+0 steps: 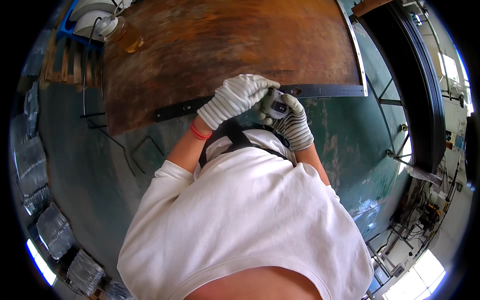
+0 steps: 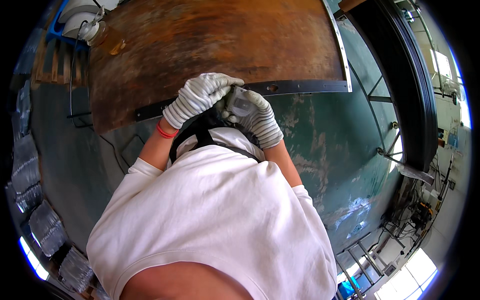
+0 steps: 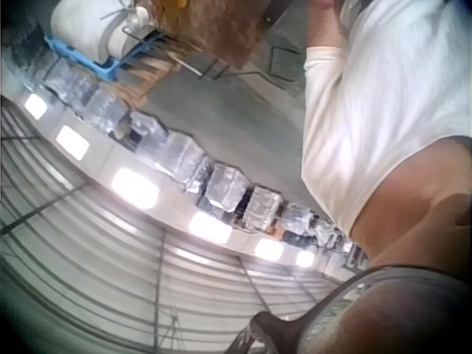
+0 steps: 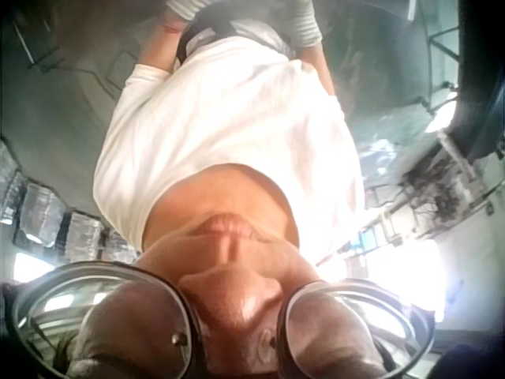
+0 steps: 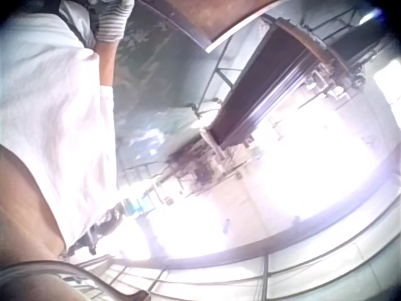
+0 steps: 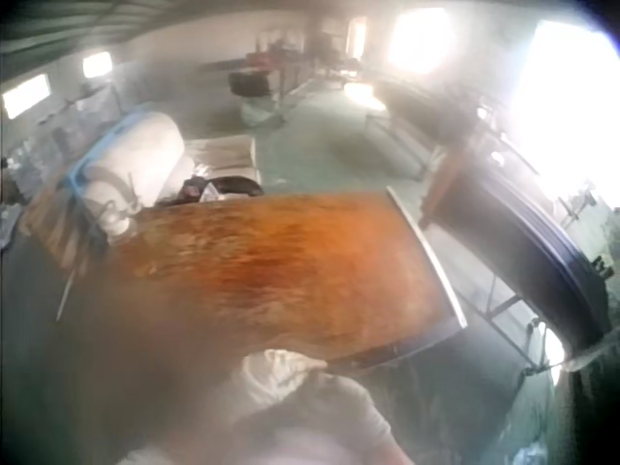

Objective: The person measures a wooden cabinet with a tape measure, then walks to retrieve a metal frame. They return and, with a coworker, position the metal frame against the cabinet's edge, adjusting it to align with the surface.

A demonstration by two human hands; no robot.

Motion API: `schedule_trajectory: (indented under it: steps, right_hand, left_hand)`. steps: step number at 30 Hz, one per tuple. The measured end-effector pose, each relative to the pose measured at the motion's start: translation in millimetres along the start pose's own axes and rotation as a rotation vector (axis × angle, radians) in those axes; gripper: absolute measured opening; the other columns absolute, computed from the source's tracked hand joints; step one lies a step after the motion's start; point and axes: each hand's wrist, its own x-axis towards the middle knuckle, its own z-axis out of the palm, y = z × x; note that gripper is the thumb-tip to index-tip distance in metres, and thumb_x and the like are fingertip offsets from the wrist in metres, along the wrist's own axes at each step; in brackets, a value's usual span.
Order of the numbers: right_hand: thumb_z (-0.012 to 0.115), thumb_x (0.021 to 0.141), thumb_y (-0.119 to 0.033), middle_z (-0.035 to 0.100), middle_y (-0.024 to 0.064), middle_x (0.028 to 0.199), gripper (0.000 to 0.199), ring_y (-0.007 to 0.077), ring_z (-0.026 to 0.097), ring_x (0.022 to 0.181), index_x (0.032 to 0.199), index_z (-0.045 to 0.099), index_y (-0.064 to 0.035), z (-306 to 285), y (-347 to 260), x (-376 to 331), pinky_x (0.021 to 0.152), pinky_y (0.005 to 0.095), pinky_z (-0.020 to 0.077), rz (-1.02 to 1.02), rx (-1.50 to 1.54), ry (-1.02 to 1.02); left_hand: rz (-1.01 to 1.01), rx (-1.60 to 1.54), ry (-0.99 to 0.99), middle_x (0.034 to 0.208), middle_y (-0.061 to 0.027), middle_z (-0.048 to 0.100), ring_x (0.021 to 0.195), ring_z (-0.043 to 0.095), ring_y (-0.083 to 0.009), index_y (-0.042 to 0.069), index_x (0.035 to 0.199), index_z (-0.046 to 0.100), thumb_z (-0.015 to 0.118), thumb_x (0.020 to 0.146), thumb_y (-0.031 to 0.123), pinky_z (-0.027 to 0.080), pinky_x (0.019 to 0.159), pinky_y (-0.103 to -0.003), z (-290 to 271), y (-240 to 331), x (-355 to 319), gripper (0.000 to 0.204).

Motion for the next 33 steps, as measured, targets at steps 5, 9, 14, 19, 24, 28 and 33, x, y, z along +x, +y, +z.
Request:
schedule_trajectory:
  steps: [5,9,14,19,24,28,33]
  right_hand:
    - [0.063,0.072,-0.04,0.061,0.0119,0.081,0.047,0.0169,0.054,0.06,0.098,0.057,-0.0008,23,-4,-6,0.052,0.0245,0.0426,-0.044,-0.217,0.218]
    - [0.066,0.069,-0.04,0.061,0.0084,0.078,0.046,0.0137,0.053,0.059,0.096,0.058,-0.0032,19,-4,-5,0.051,0.0235,0.0417,-0.039,-0.335,0.209]
    - [0.064,0.07,-0.039,0.057,0.0059,0.072,0.042,0.0116,0.05,0.056,0.091,0.059,-0.0029,22,3,0,0.048,0.0221,0.0385,-0.084,-0.337,0.232]
    - [0.06,0.073,-0.039,0.046,0.0019,0.059,0.041,0.0084,0.039,0.048,0.082,0.057,0.0012,28,5,3,0.044,0.0212,0.0302,-0.121,-0.375,0.267]
    - [0.065,0.07,-0.037,0.056,0.0045,0.072,0.041,0.0104,0.049,0.056,0.092,0.059,-0.0028,25,-1,2,0.048,0.0215,0.0378,-0.078,-0.333,0.212]
    - [0.07,0.069,-0.027,0.062,0.0051,0.083,0.04,0.0117,0.057,0.068,0.099,0.059,-0.0025,27,-3,5,0.058,0.0234,0.0467,-0.162,-0.363,0.31]
    - [0.067,0.071,-0.018,0.061,0.0056,0.095,0.041,0.0194,0.06,0.084,0.108,0.054,-0.006,16,1,17,0.075,0.0299,0.0483,-0.378,-1.122,0.524]
  left_hand:
    - [0.269,0.47,-0.002,0.096,-0.0029,0.064,0.089,0.059,-0.0208,0.013,0.104,0.062,0.059,0.076,0.01,0.046,0.082,-0.033,-21,6,6,0.029]
    - [0.425,0.549,0.071,0.095,0.0008,0.064,0.087,0.059,-0.018,0.014,0.104,0.062,0.063,0.069,0.009,0.046,0.082,-0.033,-18,-1,4,0.035]
    - [0.349,0.354,0.09,0.095,-0.0007,0.064,0.088,0.059,-0.0194,0.016,0.105,0.062,0.064,0.068,0.008,0.046,0.082,-0.033,-13,-14,1,0.038]
    - [0.39,0.31,0.12,0.096,-0.0007,0.064,0.087,0.06,-0.0196,0.016,0.107,0.061,0.065,0.069,0.009,0.047,0.082,-0.033,-20,-14,5,0.039]
    - [0.378,0.313,0.13,0.096,-0.0009,0.064,0.088,0.06,-0.02,0.016,0.106,0.062,0.065,0.068,0.008,0.047,0.082,-0.032,-22,-15,7,0.039]
    - [0.322,0.283,0.142,0.097,-0.0019,0.064,0.09,0.059,-0.0209,0.015,0.106,0.062,0.064,0.07,0.007,0.047,0.081,-0.032,-21,-11,9,0.037]
    - [0.07,0.006,-0.019,0.102,-0.0069,0.062,0.096,0.058,-0.019,0.011,0.109,0.059,0.061,0.074,0.0,0.047,0.086,-0.031,-23,-8,11,0.037]
